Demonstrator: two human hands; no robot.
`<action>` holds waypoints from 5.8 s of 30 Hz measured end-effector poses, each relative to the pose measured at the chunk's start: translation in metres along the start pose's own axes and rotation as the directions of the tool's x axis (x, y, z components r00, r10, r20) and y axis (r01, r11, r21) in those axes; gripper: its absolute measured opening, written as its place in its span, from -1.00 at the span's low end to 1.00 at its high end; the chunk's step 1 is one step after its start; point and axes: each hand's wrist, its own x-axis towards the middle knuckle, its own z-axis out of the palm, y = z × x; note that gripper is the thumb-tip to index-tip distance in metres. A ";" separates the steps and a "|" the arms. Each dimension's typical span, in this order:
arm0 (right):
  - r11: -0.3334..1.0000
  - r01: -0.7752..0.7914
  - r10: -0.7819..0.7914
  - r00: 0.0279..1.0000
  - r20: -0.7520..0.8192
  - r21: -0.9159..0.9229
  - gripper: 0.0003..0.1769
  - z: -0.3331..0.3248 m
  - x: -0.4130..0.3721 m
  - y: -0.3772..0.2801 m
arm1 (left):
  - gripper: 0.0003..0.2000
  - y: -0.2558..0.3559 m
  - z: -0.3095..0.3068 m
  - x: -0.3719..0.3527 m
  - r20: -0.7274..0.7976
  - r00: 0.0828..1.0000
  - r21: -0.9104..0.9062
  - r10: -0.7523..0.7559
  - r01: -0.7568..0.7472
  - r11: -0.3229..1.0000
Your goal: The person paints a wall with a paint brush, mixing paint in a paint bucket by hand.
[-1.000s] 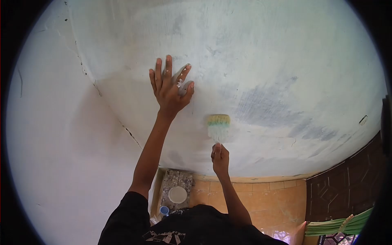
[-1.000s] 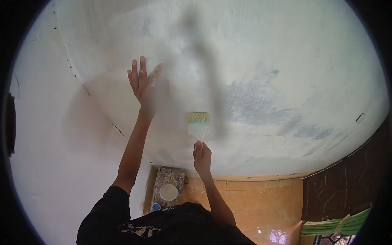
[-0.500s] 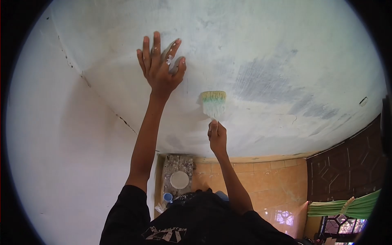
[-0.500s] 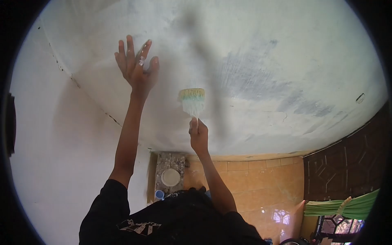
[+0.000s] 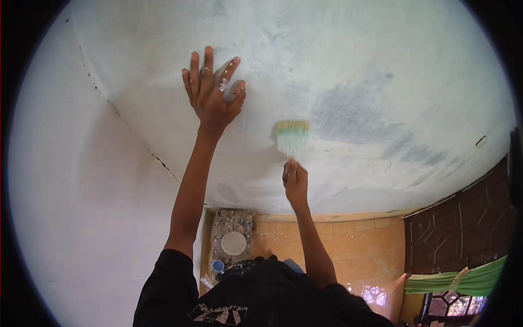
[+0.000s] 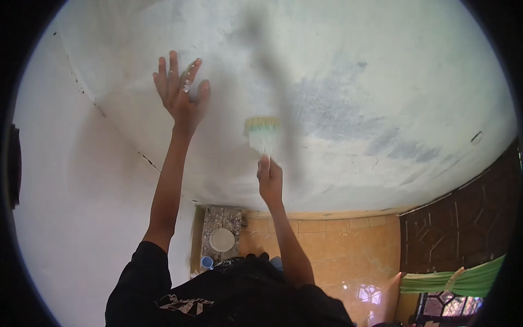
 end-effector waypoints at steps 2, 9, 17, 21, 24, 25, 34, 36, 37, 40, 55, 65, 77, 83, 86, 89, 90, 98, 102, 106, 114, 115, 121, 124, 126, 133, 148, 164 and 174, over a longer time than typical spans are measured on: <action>0.999 -0.010 0.011 1.000 -0.025 0.036 -0.46 0.001 -0.005 -0.003 | -0.66 0.000 -0.002 -0.001 0.019 1.000 0.002 -0.009 0.009 1.000; 0.999 0.033 -0.033 0.999 -0.005 0.000 -0.49 -0.008 0.055 -0.127 | -0.66 0.000 -0.001 -0.002 0.013 1.000 0.007 0.011 -0.011 1.000; 0.985 -0.155 0.155 0.988 -0.001 -0.075 -0.43 -0.022 -0.011 -0.012 | -0.57 0.005 -0.007 -0.001 0.022 1.000 -0.011 0.009 -0.008 1.000; 0.997 0.060 -0.059 0.998 0.009 -0.057 -0.44 -0.017 0.011 -0.080 | -0.52 0.003 -0.003 0.000 -0.015 0.999 -0.061 0.037 -0.037 0.997; 0.988 0.153 -0.153 0.988 0.018 -0.023 -0.45 -0.012 0.048 -0.107 | -0.51 0.003 -0.003 0.000 -0.003 0.999 -0.060 0.048 -0.049 0.997; 0.985 0.170 -0.170 0.985 0.017 -0.005 -0.44 -0.011 0.055 -0.096 | -0.50 0.003 -0.003 0.000 -0.006 0.999 -0.064 0.049 -0.049 0.997; 0.995 0.103 -0.103 0.993 -0.061 0.009 -0.44 -0.032 0.004 -0.054 | -0.51 0.001 0.001 -0.001 -0.039 0.996 -0.072 0.079 -0.082 0.994; 0.981 0.193 -0.193 0.980 -0.054 0.007 -0.44 -0.050 0.042 -0.115 | -0.51 0.004 -0.003 -0.001 -0.019 0.997 -0.064 0.071 -0.072 0.995; 0.982 0.189 -0.188 0.981 -0.048 0.013 -0.43 -0.057 0.057 -0.138 | -0.51 0.006 -0.002 0.001 -0.018 0.998 -0.061 0.064 -0.065 0.996; 0.990 0.142 -0.141 0.990 -0.030 0.022 -0.44 -0.069 0.083 -0.157 | -0.50 0.004 0.000 0.000 -0.040 0.995 -0.040 0.086 -0.088 0.995; 0.997 0.078 -0.079 0.992 -0.093 -0.017 -0.43 -0.083 0.083 -0.171 | -0.53 0.004 0.000 0.000 -0.038 0.996 -0.032 0.076 -0.077 0.997; 0.998 0.035 -0.041 0.993 -0.109 -0.058 -0.46 -0.082 0.032 -0.146 | -0.55 0.003 -0.002 -0.001 -0.032 0.997 -0.041 0.074 -0.075 0.996; 0.994 -0.111 0.111 0.989 -0.099 0.008 -0.44 -0.096 0.025 -0.103 | -0.58 0.005 -0.004 0.001 -0.037 0.997 -0.055 0.067 -0.069 0.996; 0.995 0.102 -0.103 0.993 -0.053 -0.015 -0.43 -0.098 0.063 -0.206 | -0.58 0.006 -0.003 0.001 -0.031 0.997 -0.043 0.066 -0.068 0.997; 0.989 0.133 -0.136 0.990 -0.046 -0.064 -0.43 -0.096 0.090 -0.175 | -0.56 0.008 -0.003 -0.001 -0.035 0.997 -0.038 0.064 -0.066 0.997; 1.000 0.000 -0.001 0.997 -0.084 -0.015 -0.43 -0.083 0.057 -0.122 | -0.55 0.011 -0.002 0.003 -0.051 0.997 -0.034 0.066 -0.068 0.997; 0.999 0.009 -0.012 0.995 -0.097 -0.040 -0.43 -0.079 0.043 -0.087 | -0.54 0.013 -0.003 0.004 -0.037 0.997 -0.029 0.062 -0.063 0.998; 0.966 0.257 -0.258 0.966 -0.033 -0.024 -0.47 -0.024 0.036 -0.129 | -0.53 0.007 -0.001 -0.001 -0.024 0.998 -0.018 0.062 -0.063 0.998; 0.926 0.326 -0.345 0.935 -0.077 -0.188 -0.48 -0.014 0.076 -0.058 | -0.55 0.004 -0.001 -0.005 -0.044 0.997 -0.062 0.057 -0.060 0.996; 0.989 0.094 -0.103 0.992 -0.070 -0.113 -0.45 -0.009 0.011 -0.012 | -0.62 -0.001 -0.002 -0.006 -0.038 0.997 -0.072 0.064 -0.066 0.995; 0.955 0.288 -0.287 0.958 0.019 -0.074 -0.44 0.013 0.044 -0.095 | -0.68 -0.005 -0.001 -0.009 -0.053 0.996 -0.102 0.068 -0.073 0.992; 0.948 0.299 -0.299 0.954 0.012 -0.107 -0.44 0.017 0.063 -0.093 | -0.68 -0.005 -0.001 -0.009 -0.051 0.997 -0.102 0.064 -0.069 0.992; 0.980 0.183 -0.181 0.983 0.024 -0.074 -0.43 0.022 0.041 -0.006 | -0.68 -0.007 -0.002 -0.007 -0.051 0.997 -0.141 0.050 -0.057 0.988; 0.999 -0.051 0.051 0.999 0.011 -0.004 -0.43 0.022 -0.016 0.013 | -0.68 -0.005 -0.007 -0.010 -0.038 0.998 -0.119 0.042 -0.046 0.992; 0.998 0.045 -0.044 0.999 -0.017 0.032 -0.43 0.024 -0.016 -0.010 | -0.67 -0.007 -0.001 -0.010 -0.074 0.996 -0.120 0.059 -0.068 0.990; 0.990 0.139 -0.139 0.990 0.031 0.019 -0.41 0.002 0.058 -0.084 | -0.67 -0.006 0.000 -0.010 -0.068 0.997 -0.144 0.048 -0.058 0.988; 0.905 -0.007 -0.043 0.993 -0.107 -0.425 -0.61 -0.030 -0.047 -0.055 | -0.70 -0.007 0.002 -0.010 -0.086 0.995 -0.148 0.043 -0.056 0.987; 0.991 0.090 -0.094 0.995 -0.037 -0.096 -0.61 -0.021 0.047 -0.150 | -0.71 -0.005 0.000 -0.011 -0.066 0.997 -0.126 0.043 -0.051 0.991; 0.985 0.164 -0.167 0.984 -0.059 -0.050 -0.57 -0.014 -0.001 -0.049 | -0.71 -0.005 0.000 -0.010 -0.074 0.996 -0.123 0.055 -0.064 0.990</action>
